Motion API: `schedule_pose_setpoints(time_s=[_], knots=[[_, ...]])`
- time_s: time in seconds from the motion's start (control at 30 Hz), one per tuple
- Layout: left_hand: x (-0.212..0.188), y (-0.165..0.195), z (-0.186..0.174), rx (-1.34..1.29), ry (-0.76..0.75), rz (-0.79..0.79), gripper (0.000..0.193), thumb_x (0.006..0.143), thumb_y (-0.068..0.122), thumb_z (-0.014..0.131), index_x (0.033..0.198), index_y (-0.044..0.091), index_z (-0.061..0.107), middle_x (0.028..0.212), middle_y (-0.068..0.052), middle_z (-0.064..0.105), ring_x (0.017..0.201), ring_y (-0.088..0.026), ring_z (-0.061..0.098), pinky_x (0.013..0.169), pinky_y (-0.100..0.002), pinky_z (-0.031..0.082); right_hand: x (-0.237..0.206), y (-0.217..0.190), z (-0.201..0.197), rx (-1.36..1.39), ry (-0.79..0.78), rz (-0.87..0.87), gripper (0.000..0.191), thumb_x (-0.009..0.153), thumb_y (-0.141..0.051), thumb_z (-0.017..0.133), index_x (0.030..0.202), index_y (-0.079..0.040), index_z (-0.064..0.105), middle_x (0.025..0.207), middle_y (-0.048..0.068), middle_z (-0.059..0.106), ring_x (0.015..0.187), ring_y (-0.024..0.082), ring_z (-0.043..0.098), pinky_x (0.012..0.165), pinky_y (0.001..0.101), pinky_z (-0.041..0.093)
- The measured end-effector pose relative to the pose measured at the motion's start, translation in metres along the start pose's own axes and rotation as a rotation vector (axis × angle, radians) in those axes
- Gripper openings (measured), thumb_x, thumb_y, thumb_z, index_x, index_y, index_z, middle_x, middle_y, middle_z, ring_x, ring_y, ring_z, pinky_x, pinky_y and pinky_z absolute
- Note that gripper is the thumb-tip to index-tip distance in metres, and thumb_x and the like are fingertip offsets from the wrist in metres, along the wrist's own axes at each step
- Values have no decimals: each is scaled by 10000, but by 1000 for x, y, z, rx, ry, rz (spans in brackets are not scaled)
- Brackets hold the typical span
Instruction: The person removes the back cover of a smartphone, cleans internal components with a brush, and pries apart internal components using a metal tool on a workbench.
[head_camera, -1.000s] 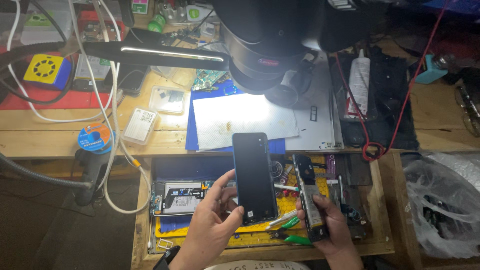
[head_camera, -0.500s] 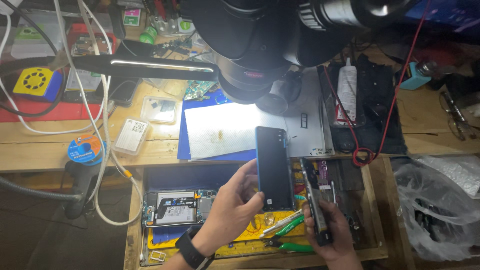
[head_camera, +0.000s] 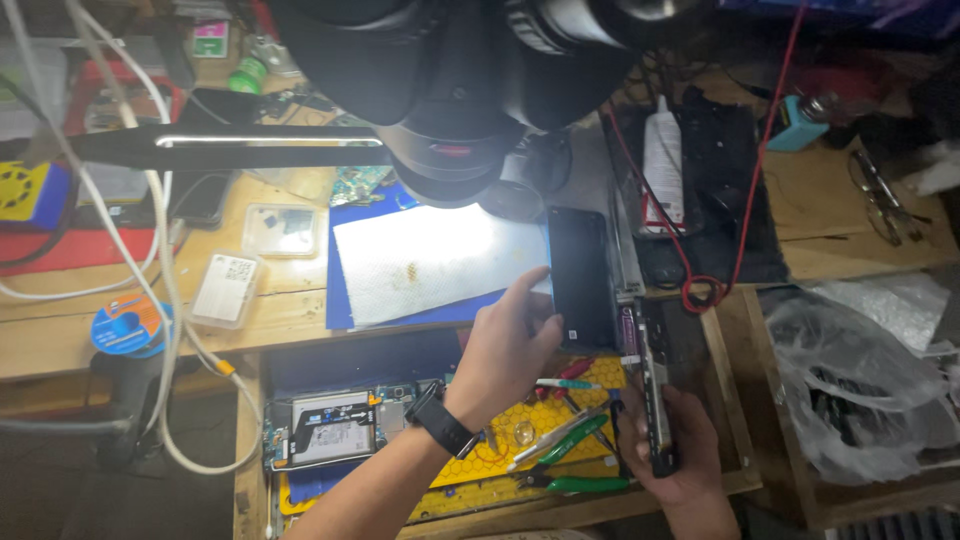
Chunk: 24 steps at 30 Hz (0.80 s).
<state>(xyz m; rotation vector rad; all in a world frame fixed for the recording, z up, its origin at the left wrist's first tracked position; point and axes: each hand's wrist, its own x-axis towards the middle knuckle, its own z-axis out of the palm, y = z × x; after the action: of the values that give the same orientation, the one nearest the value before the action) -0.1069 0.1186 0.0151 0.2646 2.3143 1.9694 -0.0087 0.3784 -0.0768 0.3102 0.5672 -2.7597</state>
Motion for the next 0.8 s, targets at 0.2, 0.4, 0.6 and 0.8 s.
schedule_pose_setpoints(time_s=[0.2,0.4,0.6,0.8], knots=[[5,-1,14,107,152,131,318,928,102,692,1213,11,587,1046,-171,711,862,-296,731,739,-396,584,-5,11,10,-125,39,-14,413,1031,-319,539,1151,72,490,768,153,580,589,262,668,436,296,548],[8,-1,19,249,183,155,264,927,117,685,1149,20,579,1056,-190,668,882,-368,703,734,-455,579,-3,26,30,-55,-93,-10,381,1048,-243,511,1242,85,490,785,162,546,601,254,658,486,272,555],[7,3,20,358,141,135,288,941,155,659,1168,25,539,1081,-204,647,837,-413,689,688,-499,568,-7,32,36,-31,-135,-28,335,1071,-216,519,1217,84,494,805,180,557,629,265,661,495,273,559],[8,4,22,426,151,167,232,976,158,614,1141,24,520,1042,-209,625,775,-426,681,617,-509,559,-12,35,29,-182,132,-77,377,990,-280,547,1140,66,546,738,143,586,550,219,636,443,278,538]])
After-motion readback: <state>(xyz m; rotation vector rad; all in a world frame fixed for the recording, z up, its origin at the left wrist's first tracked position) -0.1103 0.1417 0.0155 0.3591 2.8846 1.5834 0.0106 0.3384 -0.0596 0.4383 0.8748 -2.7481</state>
